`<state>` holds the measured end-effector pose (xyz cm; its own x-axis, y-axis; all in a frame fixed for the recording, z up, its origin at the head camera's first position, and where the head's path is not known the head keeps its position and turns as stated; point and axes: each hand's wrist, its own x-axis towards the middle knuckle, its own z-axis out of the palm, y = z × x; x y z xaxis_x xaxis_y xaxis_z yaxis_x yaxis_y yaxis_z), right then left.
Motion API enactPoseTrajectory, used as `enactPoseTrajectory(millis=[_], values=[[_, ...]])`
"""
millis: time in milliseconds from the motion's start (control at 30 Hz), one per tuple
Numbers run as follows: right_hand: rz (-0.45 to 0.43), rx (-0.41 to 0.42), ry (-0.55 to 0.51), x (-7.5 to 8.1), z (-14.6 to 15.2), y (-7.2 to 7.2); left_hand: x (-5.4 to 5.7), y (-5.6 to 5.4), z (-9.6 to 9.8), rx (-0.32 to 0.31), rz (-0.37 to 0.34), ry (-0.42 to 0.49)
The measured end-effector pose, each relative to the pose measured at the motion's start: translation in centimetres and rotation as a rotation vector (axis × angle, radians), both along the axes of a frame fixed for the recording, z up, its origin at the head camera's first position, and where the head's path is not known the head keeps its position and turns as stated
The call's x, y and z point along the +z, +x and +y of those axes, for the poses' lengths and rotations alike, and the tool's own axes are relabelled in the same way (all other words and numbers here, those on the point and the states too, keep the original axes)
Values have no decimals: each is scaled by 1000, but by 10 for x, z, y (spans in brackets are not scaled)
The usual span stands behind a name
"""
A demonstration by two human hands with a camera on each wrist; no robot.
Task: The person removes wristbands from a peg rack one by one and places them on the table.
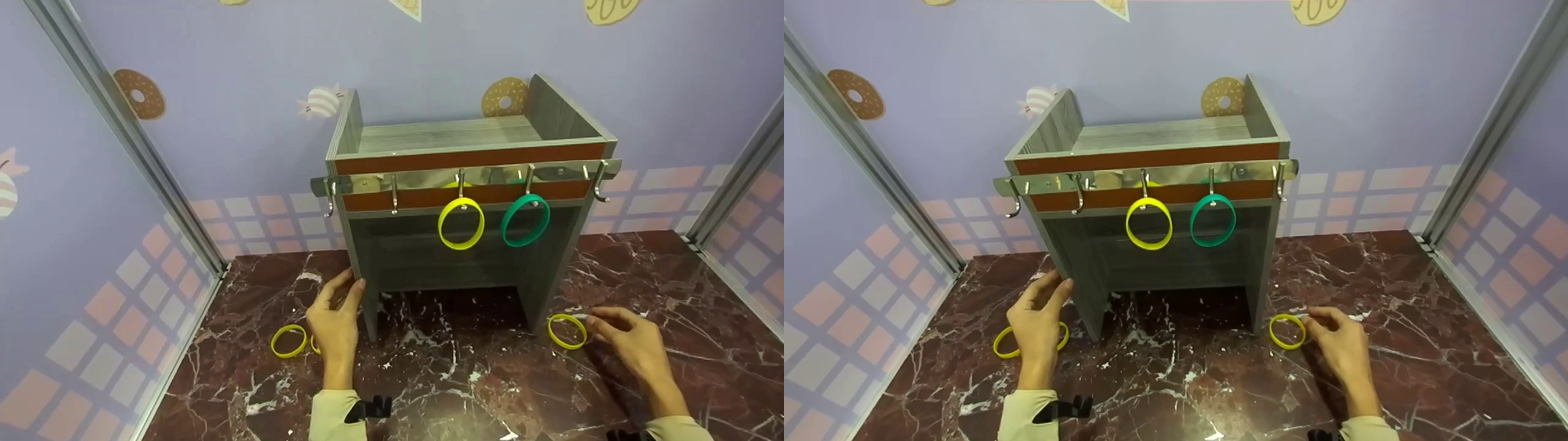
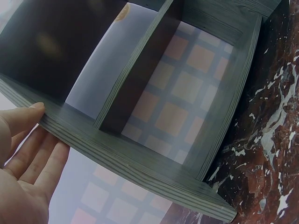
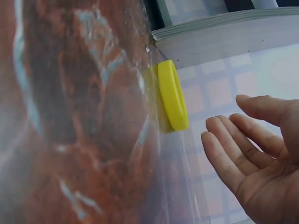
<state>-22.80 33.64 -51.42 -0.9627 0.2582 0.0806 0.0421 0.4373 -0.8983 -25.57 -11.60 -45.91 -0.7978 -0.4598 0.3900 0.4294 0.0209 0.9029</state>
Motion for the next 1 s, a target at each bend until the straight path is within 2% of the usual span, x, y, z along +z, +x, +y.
enactPoseTrajectory(millis=[200, 467, 733, 1000], values=[[88, -24, 66, 12, -6, 3, -1, 2, 0, -6, 15, -1], [198, 9, 11, 38, -20, 3, -1, 1, 0, 1, 44, 4], [292, 16, 25, 69, -36, 5, -1, -2, 0, 11, 55, -11], [354, 77, 16, 92, -50, 7, -2, -1, -1, 6, 59, -25]])
